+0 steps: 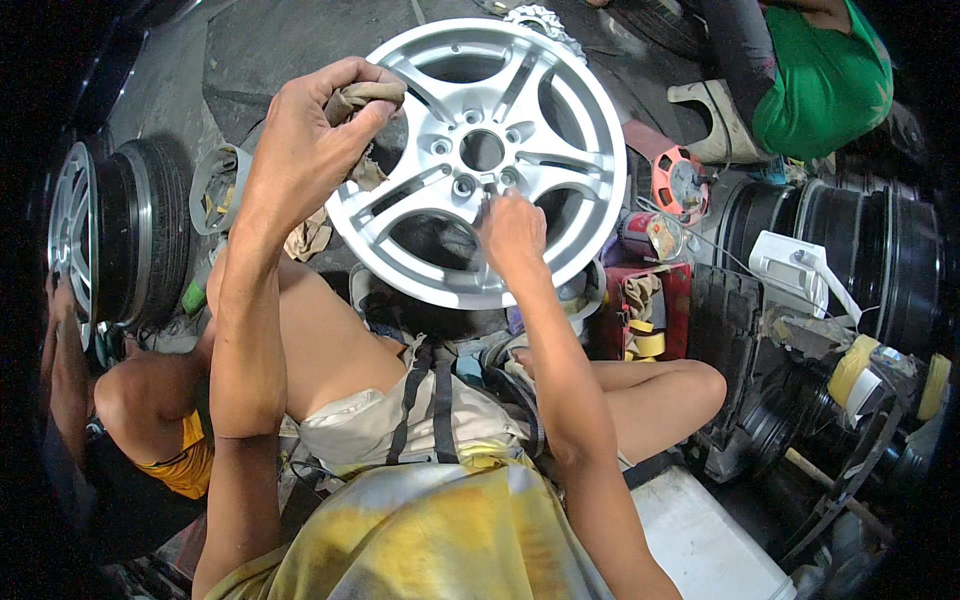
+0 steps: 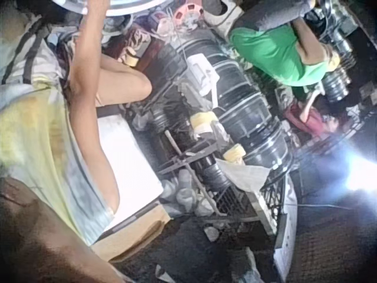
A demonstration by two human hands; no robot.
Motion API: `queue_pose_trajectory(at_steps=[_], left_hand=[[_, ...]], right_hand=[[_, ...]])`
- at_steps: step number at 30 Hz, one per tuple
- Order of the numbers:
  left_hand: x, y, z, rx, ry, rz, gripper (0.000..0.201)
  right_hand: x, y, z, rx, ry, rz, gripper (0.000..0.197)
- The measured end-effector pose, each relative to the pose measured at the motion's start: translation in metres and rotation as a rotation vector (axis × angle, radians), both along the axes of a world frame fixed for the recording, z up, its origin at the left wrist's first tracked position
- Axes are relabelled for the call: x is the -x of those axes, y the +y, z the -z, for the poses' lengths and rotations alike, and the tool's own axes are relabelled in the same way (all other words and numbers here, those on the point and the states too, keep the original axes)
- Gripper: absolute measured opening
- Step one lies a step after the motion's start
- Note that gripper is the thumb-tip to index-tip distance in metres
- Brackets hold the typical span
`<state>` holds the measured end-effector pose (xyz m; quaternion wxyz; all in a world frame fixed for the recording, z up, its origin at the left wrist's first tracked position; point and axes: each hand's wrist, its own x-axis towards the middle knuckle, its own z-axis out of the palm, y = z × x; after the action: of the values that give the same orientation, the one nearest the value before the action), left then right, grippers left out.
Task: The person sits on the floor and scrubs a silver car rim with a cloth. They wipe the spokes and the central hub area repeatedly, occasionally reaching for a container of supplies. The person continues to clean the rim surface with a cloth.
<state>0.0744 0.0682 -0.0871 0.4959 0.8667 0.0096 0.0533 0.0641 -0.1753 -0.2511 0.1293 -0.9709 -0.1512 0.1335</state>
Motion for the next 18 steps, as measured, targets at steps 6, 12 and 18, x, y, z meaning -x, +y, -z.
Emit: queue_pose_trajectory(at_steps=[6, 12, 18], left_hand=[[-0.004, 0.001, -0.001, 0.007, -0.01, -0.001, 0.019], [-0.003, 0.003, 0.004, 0.071, -0.003, -0.022, 0.018], [-0.005, 0.003, 0.002, 0.054, -0.052, 0.017, 0.018]], right_hand=[[-0.004, 0.003, -0.02, -0.047, 0.022, 0.027, 0.026], [-0.01, 0.01, -0.014, 0.095, 0.095, -0.004, 0.025], [-0.013, 0.022, -0.015, -0.015, -0.056, 0.047, 0.027]])
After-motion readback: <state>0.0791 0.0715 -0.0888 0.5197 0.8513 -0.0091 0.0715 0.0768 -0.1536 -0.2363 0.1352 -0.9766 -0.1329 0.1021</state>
